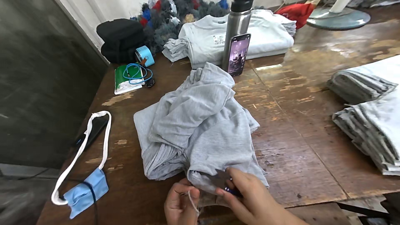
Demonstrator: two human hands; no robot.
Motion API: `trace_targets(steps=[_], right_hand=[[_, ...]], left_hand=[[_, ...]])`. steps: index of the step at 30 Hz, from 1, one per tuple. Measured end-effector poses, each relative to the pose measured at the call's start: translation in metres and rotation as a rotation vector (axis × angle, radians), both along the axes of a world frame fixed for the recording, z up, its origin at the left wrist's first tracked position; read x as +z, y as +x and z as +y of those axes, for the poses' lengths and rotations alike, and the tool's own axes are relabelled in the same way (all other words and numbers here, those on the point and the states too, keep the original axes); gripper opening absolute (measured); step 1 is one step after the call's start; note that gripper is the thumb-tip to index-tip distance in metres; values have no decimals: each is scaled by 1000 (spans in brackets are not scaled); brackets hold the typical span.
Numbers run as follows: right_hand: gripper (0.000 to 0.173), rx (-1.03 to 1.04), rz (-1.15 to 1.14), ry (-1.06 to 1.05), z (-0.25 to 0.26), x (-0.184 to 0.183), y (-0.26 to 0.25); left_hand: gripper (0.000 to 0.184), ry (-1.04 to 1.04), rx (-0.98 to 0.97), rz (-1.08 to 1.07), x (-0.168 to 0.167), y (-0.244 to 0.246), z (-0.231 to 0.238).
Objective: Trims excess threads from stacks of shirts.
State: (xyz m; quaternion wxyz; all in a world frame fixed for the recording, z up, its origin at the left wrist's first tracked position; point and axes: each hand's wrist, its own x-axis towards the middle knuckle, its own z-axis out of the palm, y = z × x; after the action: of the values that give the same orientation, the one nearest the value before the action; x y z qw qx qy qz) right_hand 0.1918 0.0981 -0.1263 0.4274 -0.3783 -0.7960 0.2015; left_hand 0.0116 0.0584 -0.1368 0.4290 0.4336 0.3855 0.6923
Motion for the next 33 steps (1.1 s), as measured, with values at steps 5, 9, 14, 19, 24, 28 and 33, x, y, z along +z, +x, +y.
trace_targets(steps=[5,9,14,19,24,28,33], right_hand=[[31,-208,-59,158,22,-4,-11],[13,-106,212,140,29,-9,-3],[8,45,378,82,19,-7,25],[40,16,-171,-33,17,-19,32],[56,14,-376,124,14,-22,23],[58,19,-465,151,13,-21,22],[57,-39,-504,183,11,-21,16]], left_hand=[[18,20,94,30,5,7,5],[22,141,135,325,5,-6,0],[10,286,105,726,-3,-30,1],[3,231,-36,837,-4,-33,5],[6,137,-45,627,-5,-27,4],[10,128,-52,546,-5,-26,4],[7,184,-87,582,-6,-27,6]])
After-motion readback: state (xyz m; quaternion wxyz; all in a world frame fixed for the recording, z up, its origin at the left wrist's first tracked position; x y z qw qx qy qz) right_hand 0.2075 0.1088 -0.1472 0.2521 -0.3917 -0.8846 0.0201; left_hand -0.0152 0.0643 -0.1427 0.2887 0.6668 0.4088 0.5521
